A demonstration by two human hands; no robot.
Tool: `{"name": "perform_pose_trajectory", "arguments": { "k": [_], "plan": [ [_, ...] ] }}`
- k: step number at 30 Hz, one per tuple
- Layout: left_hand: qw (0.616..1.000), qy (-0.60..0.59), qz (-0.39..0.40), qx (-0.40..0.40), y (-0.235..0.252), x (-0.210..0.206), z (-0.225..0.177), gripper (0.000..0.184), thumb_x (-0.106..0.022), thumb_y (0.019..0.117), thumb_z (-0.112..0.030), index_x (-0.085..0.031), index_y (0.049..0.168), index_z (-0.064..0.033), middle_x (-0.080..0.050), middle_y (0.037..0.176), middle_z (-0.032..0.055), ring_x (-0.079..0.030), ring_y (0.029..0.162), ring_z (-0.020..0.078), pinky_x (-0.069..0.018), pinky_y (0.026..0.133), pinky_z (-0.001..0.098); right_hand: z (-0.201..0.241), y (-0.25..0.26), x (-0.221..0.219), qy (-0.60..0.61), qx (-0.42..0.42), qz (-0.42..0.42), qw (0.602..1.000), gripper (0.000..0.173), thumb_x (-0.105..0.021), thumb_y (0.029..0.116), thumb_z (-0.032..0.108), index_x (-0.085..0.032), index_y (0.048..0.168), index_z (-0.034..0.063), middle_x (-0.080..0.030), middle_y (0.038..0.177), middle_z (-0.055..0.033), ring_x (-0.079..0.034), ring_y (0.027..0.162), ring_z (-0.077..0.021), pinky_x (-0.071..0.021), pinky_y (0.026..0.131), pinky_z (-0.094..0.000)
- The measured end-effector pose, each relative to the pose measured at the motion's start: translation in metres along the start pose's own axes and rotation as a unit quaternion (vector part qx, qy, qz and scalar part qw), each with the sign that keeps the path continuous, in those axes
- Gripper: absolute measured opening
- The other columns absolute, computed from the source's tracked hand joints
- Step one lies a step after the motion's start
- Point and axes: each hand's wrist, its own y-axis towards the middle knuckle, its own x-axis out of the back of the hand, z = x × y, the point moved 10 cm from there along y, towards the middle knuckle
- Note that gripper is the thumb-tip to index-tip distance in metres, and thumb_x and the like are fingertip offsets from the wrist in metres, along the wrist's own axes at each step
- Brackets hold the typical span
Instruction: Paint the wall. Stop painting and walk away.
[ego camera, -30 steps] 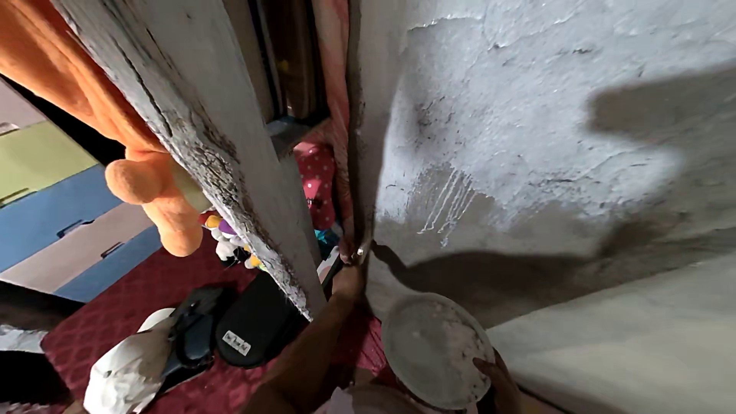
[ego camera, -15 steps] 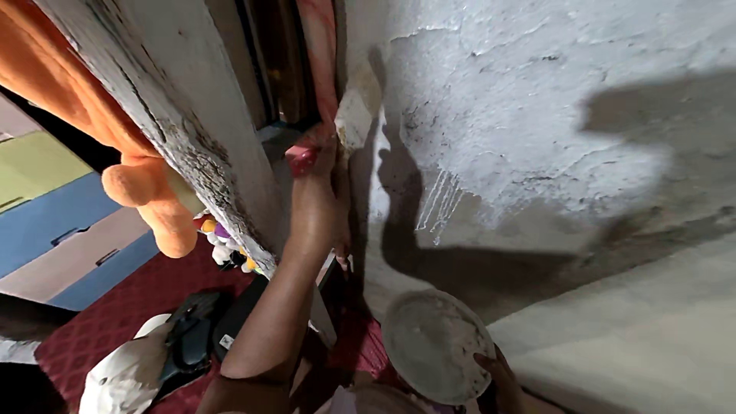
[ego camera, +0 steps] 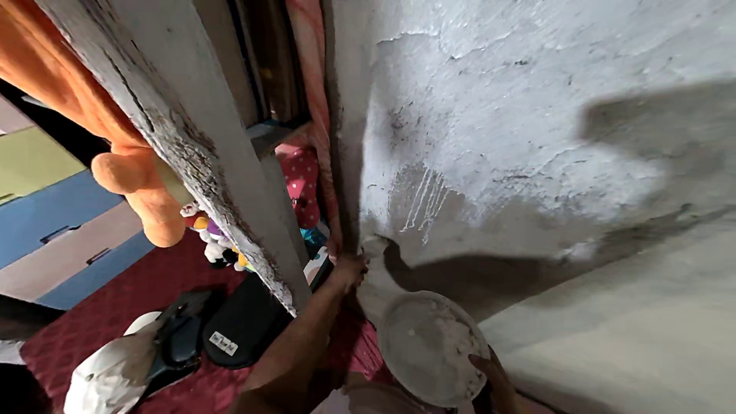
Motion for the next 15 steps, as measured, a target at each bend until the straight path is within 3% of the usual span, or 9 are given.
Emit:
{"name": "perform_pose_trajectory", "arguments": {
  "k": [3,9,12,14,15],
  "plan": [
    [0.997,-0.005,0.011,-0.073,-0.034,0.007,-0.083,0.026,-0.046,0.1094,-0.022,-0.06,0.107,-0.0005,-0.055,0.072,0.0002,-0.042,0.046,0.0046,-0.0409,0.044,0.0193,0.001,0.004,0.008,0.004,0.002,0.007,1.0,0.065,-0.051,0.0888,0.01,-0.035,0.151,0.0036,-0.064,0.119,-0.0058,-0.068,0.095,-0.0057,-0.0603,0.079,-0.0257],
    [0.971,-0.004,-0.035,-0.236,-0.098,0.026,-0.214,0.026,-0.047,0.1093,-0.025,-0.063,0.112,-0.0051,-0.063,0.078,-0.0004,-0.041,0.044,0.0007,-0.035,0.039,0.0155,-0.002,0.013,0.022,0.015,-0.01,0.02,1.0,0.066,-0.052,0.0872,0.011,-0.035,0.151,0.005,-0.064,0.119,-0.0051,-0.069,0.095,-0.0058,-0.0607,0.078,-0.0257],
    [0.967,-0.035,-0.053,-0.247,-0.096,0.023,-0.21,0.026,-0.046,0.1093,-0.025,-0.063,0.11,-0.0052,-0.061,0.074,0.0,-0.041,0.043,0.002,-0.0348,0.038,0.0159,-0.003,0.014,0.03,0.019,-0.016,0.026,0.999,0.066,-0.053,0.087,0.011,-0.035,0.151,0.0053,-0.064,0.119,-0.0043,-0.069,0.095,-0.0052,-0.0605,0.078,-0.025],
    [0.972,-0.029,-0.077,-0.22,-0.08,0.02,-0.17,0.028,-0.048,0.1087,-0.028,-0.063,0.105,-0.0047,-0.06,0.071,0.0008,-0.042,0.044,0.0041,-0.0352,0.039,0.0185,-0.006,0.016,0.035,0.02,-0.014,0.03,0.999,0.064,-0.053,0.0874,0.011,-0.037,0.149,0.0052,-0.064,0.117,-0.0036,-0.069,0.093,-0.0042,-0.0605,0.077,-0.0239],
    [0.979,-0.02,-0.077,-0.187,-0.066,0.015,-0.137,0.028,-0.049,0.1082,-0.028,-0.062,0.109,-0.0035,-0.06,0.072,0.0017,-0.044,0.047,0.0057,-0.0377,0.042,0.0203,-0.008,0.017,0.038,0.023,-0.016,0.032,0.999,0.064,-0.053,0.0875,0.011,-0.037,0.149,0.0052,-0.065,0.117,-0.0042,-0.069,0.093,-0.0048,-0.0606,0.076,-0.0242]
  ]
}}
